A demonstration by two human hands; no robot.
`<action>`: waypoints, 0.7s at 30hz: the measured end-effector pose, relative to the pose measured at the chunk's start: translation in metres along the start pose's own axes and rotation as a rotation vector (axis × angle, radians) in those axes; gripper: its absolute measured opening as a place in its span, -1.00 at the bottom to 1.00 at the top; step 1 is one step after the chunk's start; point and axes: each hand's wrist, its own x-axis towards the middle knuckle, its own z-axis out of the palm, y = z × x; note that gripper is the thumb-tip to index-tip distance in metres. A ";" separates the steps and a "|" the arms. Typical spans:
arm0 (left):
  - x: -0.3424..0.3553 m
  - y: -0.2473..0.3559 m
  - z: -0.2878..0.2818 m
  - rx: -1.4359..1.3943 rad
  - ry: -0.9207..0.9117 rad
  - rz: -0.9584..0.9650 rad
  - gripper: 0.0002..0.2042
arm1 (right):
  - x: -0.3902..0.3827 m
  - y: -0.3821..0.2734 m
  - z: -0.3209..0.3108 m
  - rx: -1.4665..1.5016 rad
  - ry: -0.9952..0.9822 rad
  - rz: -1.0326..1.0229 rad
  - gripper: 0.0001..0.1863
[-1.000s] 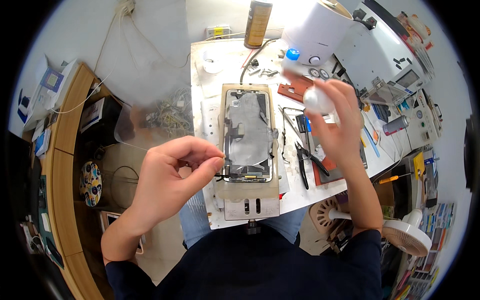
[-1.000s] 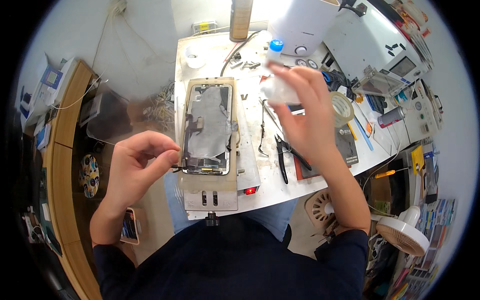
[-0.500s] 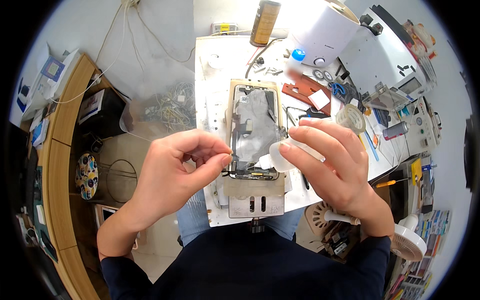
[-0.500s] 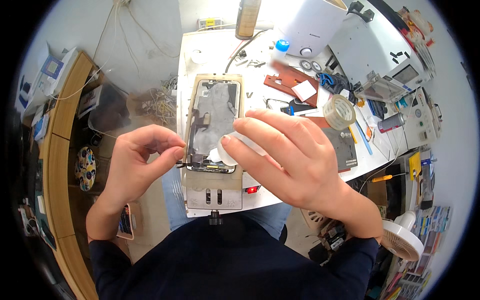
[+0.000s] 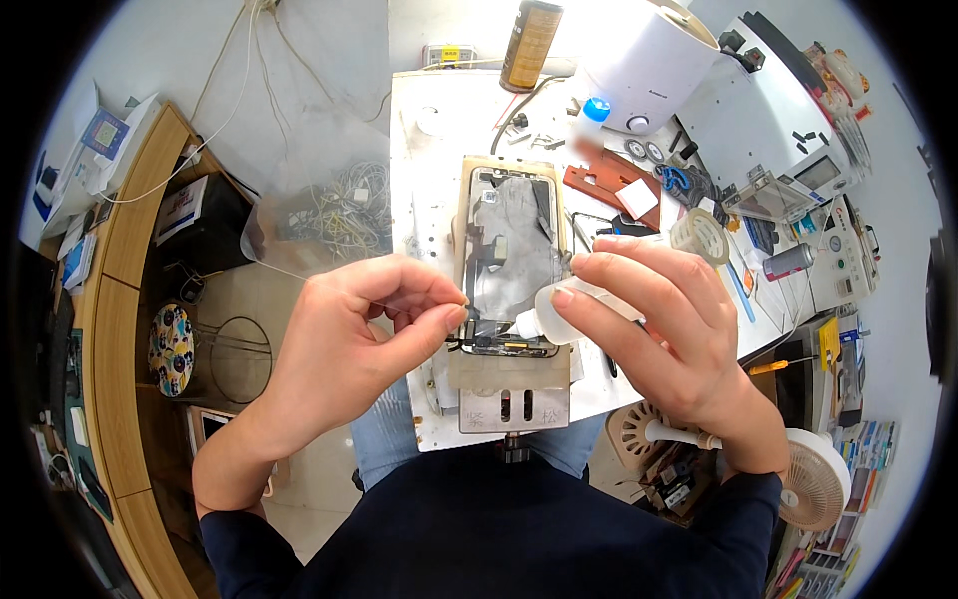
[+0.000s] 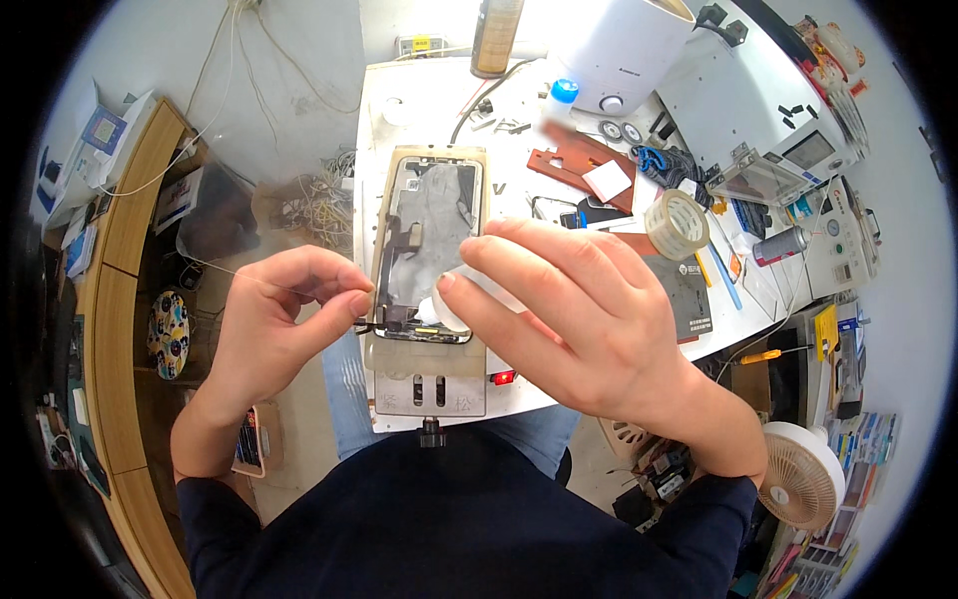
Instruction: The person carefully peels a protective film off the screen of a smartphone held in a clamp. They use their fingers to lift the edges and remove the film in sections. After removing the film, they put on a pair of gloves and continue to handle the device.
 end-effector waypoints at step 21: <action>0.000 0.000 0.000 0.031 0.003 0.010 -0.92 | -0.001 0.002 0.002 -0.014 0.033 -0.025 -0.66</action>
